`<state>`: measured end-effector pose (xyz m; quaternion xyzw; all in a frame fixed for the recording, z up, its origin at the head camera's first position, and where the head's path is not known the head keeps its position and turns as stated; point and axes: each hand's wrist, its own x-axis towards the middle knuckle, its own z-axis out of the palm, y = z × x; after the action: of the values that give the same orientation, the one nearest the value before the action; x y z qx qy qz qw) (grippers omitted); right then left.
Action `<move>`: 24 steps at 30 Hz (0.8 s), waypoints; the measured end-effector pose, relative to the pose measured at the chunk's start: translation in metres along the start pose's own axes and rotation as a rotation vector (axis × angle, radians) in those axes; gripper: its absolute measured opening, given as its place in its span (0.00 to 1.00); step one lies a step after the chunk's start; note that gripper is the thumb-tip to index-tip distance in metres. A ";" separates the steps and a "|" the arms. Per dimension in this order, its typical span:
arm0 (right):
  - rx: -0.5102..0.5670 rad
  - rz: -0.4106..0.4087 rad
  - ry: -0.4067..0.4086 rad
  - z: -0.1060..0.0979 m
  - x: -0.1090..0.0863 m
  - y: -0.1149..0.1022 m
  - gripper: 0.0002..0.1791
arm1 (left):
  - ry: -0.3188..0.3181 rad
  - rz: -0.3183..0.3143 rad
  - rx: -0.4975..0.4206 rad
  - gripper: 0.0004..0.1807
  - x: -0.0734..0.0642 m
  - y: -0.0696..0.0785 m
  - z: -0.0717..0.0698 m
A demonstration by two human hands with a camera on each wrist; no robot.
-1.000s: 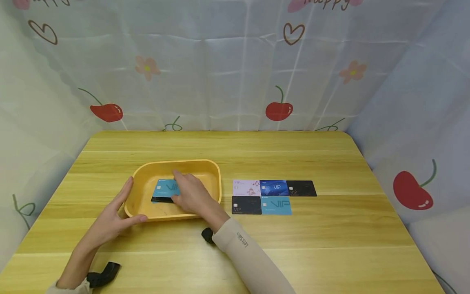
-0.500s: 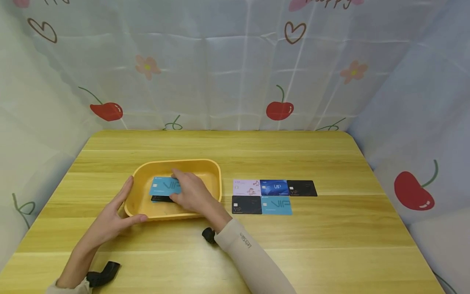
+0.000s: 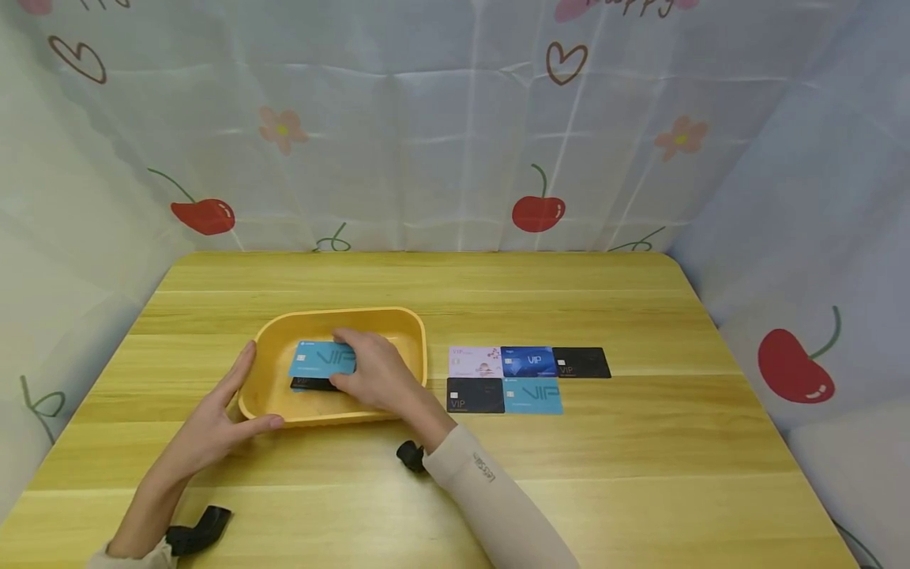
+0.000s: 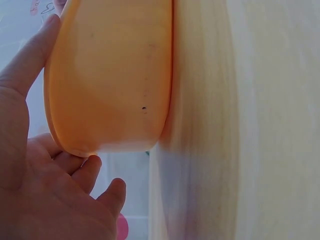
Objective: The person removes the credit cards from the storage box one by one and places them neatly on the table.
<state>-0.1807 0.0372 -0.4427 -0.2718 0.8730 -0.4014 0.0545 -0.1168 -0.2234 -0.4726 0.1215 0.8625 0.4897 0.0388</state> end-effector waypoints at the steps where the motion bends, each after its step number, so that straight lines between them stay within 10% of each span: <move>1: 0.004 -0.003 0.004 -0.001 -0.001 0.000 0.34 | 0.002 0.003 0.001 0.61 0.000 0.000 0.000; 24: 0.025 -0.091 0.091 -0.042 -0.040 0.012 0.32 | 0.018 0.015 0.039 0.62 -0.001 -0.001 0.001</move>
<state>-0.1652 0.0922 -0.4282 -0.2917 0.8562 -0.4264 -0.0001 -0.1156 -0.2233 -0.4737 0.1245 0.8712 0.4742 0.0250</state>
